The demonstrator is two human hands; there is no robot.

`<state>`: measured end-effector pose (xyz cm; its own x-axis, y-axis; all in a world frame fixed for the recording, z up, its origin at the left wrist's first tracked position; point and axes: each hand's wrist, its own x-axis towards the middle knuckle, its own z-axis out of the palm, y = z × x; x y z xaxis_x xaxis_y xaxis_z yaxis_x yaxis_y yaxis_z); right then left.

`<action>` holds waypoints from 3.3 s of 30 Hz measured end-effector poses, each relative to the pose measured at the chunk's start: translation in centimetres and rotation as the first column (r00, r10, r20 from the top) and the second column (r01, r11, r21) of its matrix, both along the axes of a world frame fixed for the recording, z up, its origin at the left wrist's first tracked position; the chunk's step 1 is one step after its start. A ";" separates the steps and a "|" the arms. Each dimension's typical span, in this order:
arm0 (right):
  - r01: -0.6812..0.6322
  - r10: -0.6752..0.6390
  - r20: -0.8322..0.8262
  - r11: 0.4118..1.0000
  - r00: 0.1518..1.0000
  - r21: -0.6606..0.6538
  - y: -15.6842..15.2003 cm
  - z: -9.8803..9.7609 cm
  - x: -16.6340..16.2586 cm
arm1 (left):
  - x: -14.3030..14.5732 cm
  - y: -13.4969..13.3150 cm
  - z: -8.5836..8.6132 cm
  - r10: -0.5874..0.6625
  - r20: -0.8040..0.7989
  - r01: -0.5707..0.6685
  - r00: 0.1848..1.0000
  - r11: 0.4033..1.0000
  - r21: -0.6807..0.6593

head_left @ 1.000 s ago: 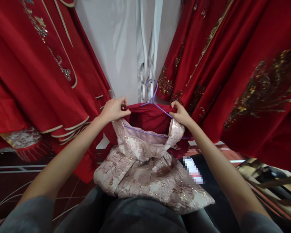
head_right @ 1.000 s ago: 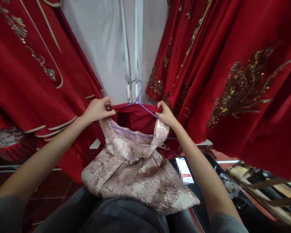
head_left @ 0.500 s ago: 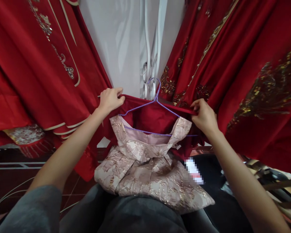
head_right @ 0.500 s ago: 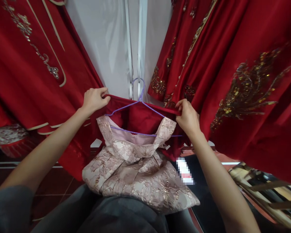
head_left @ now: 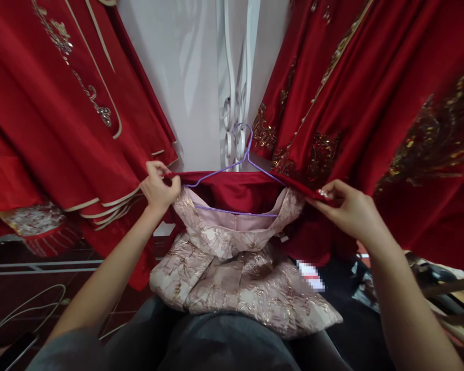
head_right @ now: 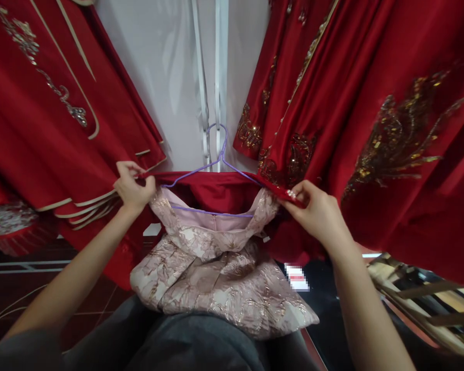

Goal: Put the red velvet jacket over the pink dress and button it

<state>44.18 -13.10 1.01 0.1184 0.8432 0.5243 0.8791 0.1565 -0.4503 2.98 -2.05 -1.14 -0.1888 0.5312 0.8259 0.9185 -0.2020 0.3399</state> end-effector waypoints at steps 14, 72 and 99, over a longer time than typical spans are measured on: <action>-0.248 0.247 -0.095 0.969 0.964 0.001 3.3 -5.2 -7.8 | 5.8 -4.9 -3.3 -0.222 0.227 0.284 0.948 0.913 -0.295; -0.408 0.466 -0.620 0.879 0.631 0.246 1.5 -8.6 -13.9 | 12.1 -8.4 -4.9 -0.661 0.278 0.717 0.697 0.650 -0.253; -0.293 0.423 -0.775 0.903 0.470 0.314 1.9 -9.3 -14.2 | 12.4 -7.6 -2.9 -0.672 -0.119 0.563 0.731 0.692 -0.452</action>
